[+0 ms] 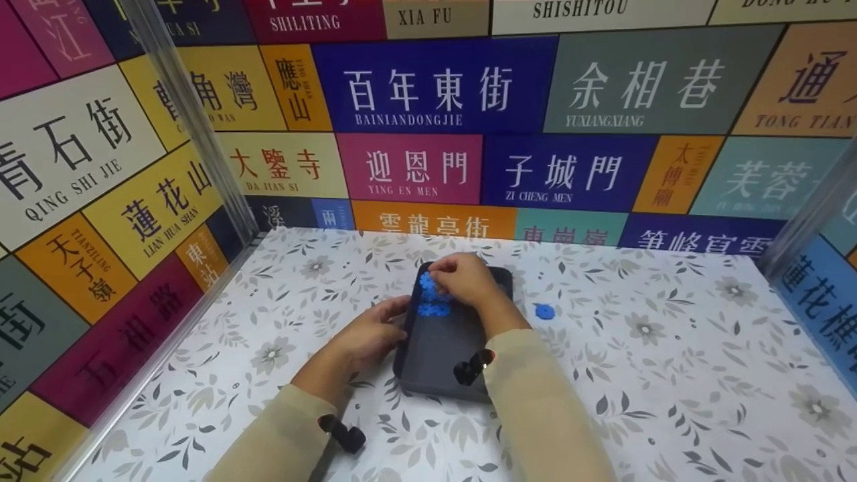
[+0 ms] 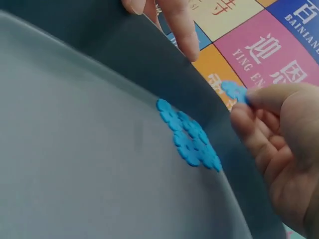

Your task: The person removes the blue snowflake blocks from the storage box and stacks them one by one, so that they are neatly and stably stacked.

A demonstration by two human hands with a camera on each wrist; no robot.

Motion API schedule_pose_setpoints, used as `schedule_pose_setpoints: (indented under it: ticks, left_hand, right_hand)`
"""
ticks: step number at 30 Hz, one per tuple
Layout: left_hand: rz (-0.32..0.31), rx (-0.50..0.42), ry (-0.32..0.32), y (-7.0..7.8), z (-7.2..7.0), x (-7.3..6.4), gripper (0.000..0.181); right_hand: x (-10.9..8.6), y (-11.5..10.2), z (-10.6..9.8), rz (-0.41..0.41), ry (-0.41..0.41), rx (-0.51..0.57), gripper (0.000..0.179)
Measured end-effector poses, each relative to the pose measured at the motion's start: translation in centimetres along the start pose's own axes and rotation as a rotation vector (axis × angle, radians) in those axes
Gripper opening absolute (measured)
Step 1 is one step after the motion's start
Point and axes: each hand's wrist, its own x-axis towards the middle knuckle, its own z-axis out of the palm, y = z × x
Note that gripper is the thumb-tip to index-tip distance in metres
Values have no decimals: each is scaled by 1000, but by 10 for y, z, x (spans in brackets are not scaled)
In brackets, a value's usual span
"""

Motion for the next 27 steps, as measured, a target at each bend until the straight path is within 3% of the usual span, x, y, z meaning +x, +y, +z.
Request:
schedule_pose_setpoints:
  ticks: [4,8,11,23,27]
  left_hand:
    - [-7,-40,-1,-1,1,2,85]
    - [-1,-54,-3,-2,0,3,85]
    - [3,-41,-7,-2,-1,3,85]
    - [-3,-20,3,-4,-2,4,84]
    - [7,-39,9,-3,1,3,85]
  right_hand:
    - [-8,-7,-11,4,-26,150,33]
    - [-24,-7,-24,17,20,307,40]
    - [-41,-6,-35,16,63,366,41]
    - [-88,13,-71,20,165,457,34]
    - [-97,21,-85,61,190,406,39]
